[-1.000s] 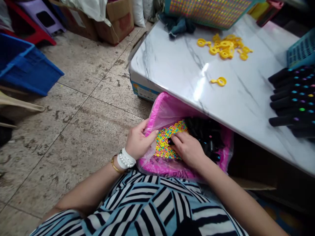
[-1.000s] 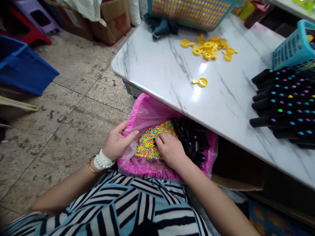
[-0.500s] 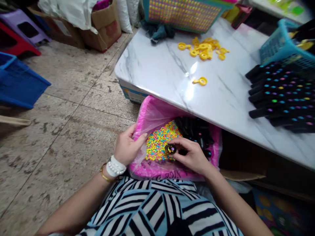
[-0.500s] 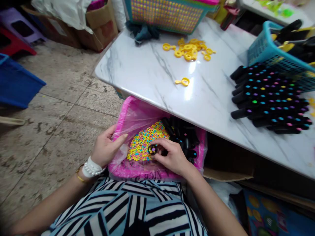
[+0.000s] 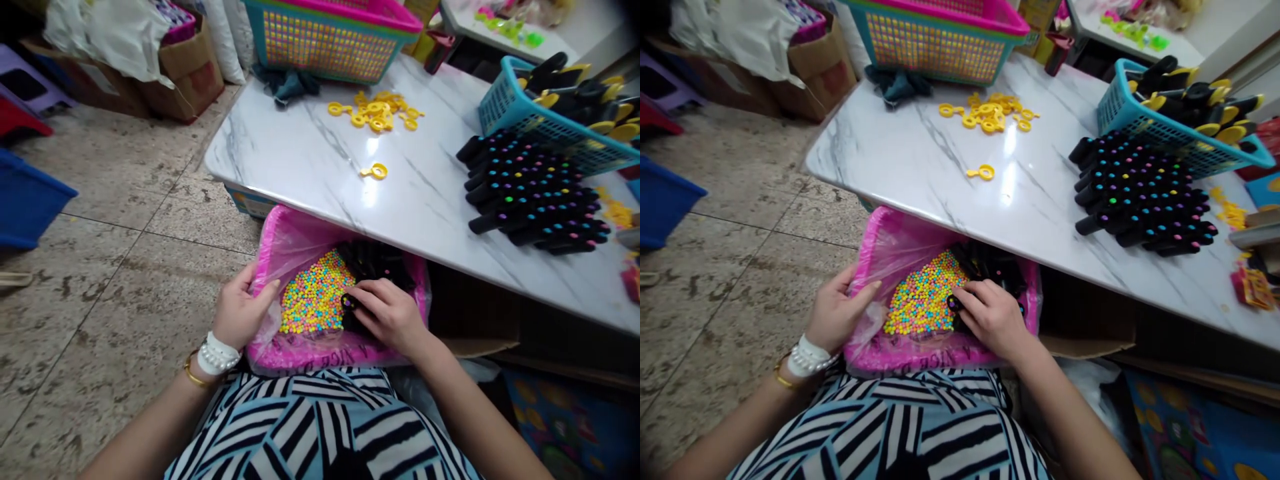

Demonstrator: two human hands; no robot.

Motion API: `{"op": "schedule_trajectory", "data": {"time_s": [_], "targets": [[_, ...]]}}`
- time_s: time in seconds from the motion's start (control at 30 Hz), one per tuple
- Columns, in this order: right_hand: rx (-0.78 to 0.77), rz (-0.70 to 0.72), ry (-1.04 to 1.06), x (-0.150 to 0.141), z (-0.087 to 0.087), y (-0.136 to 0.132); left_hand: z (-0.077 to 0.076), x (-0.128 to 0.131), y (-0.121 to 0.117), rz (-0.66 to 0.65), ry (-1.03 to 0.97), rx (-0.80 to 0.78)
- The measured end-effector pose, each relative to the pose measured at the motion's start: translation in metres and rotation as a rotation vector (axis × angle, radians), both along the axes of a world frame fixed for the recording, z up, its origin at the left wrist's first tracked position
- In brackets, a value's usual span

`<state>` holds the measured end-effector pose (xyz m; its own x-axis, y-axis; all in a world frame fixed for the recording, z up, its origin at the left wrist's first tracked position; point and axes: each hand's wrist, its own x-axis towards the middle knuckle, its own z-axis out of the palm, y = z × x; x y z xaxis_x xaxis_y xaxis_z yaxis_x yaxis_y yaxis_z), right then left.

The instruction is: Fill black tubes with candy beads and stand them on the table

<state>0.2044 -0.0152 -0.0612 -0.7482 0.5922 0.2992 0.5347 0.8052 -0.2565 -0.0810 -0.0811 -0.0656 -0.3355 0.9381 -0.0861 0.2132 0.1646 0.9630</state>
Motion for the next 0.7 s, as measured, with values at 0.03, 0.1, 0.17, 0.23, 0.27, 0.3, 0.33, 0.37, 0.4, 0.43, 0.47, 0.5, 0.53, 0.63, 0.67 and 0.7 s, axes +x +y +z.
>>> {"op": "schedule_trajectory", "data": {"time_s": [0.03, 0.1, 0.17, 0.23, 0.27, 0.3, 0.33, 0.37, 0.4, 0.43, 0.47, 0.5, 0.53, 0.63, 0.67, 0.7], "targets": [[-0.016, -0.008, 0.010, 0.000, -0.001, 0.001, -0.001, 0.000, 0.000, 0.001, 0.009, 0.000], [-0.087, -0.026, 0.074, -0.001, 0.002, 0.000, -0.001, -0.001, 0.001, 0.001, 0.012, -0.003], [-0.239, -0.060, 0.195, -0.002, 0.008, -0.001, -0.002, -0.001, 0.001, -0.003, 0.000, -0.012], [-0.401, -0.136, 0.327, 0.001, 0.017, -0.003, -0.001, -0.001, 0.002, 0.000, -0.018, -0.021], [-0.458, -0.196, 0.391, 0.005, 0.022, -0.003, -0.001, -0.001, 0.002, 0.002, -0.031, -0.031], [-0.483, -0.267, 0.458, 0.011, 0.026, -0.003, 0.000, -0.001, 0.002, 0.008, -0.046, -0.042], [-0.469, -0.353, 0.529, 0.020, 0.030, 0.000, 0.000, -0.001, 0.002, 0.015, -0.058, -0.055], [-0.416, -0.453, 0.595, 0.030, 0.034, 0.004, 0.000, -0.002, 0.002, 0.019, -0.067, -0.073], [-0.327, -0.566, 0.647, 0.041, 0.037, 0.009, 0.000, -0.002, 0.002, 0.023, -0.077, -0.093], [-0.215, -0.690, 0.671, 0.054, 0.041, 0.016, 0.000, -0.003, 0.002, 0.023, -0.088, -0.112], [-0.103, -0.815, 0.658, 0.067, 0.044, 0.025, -0.001, -0.004, 0.002, 0.024, -0.101, -0.127], [-0.012, -0.929, 0.609, 0.079, 0.048, 0.035, -0.002, -0.004, 0.002, 0.019, -0.117, -0.141], [0.048, -1.023, 0.537, 0.091, 0.051, 0.045, -0.002, -0.005, 0.002, 0.016, -0.132, -0.151], [0.137, -1.153, 0.325, 0.115, 0.059, 0.075, -0.003, -0.005, 0.003, 0.007, -0.117, -0.138], [0.169, -1.153, 0.277, 0.117, 0.060, 0.082, -0.003, -0.005, 0.003, 0.006, -0.084, -0.113], [0.210, -1.141, 0.241, 0.117, 0.060, 0.087, -0.003, -0.005, 0.002, 0.003, -0.045, -0.084]]}}
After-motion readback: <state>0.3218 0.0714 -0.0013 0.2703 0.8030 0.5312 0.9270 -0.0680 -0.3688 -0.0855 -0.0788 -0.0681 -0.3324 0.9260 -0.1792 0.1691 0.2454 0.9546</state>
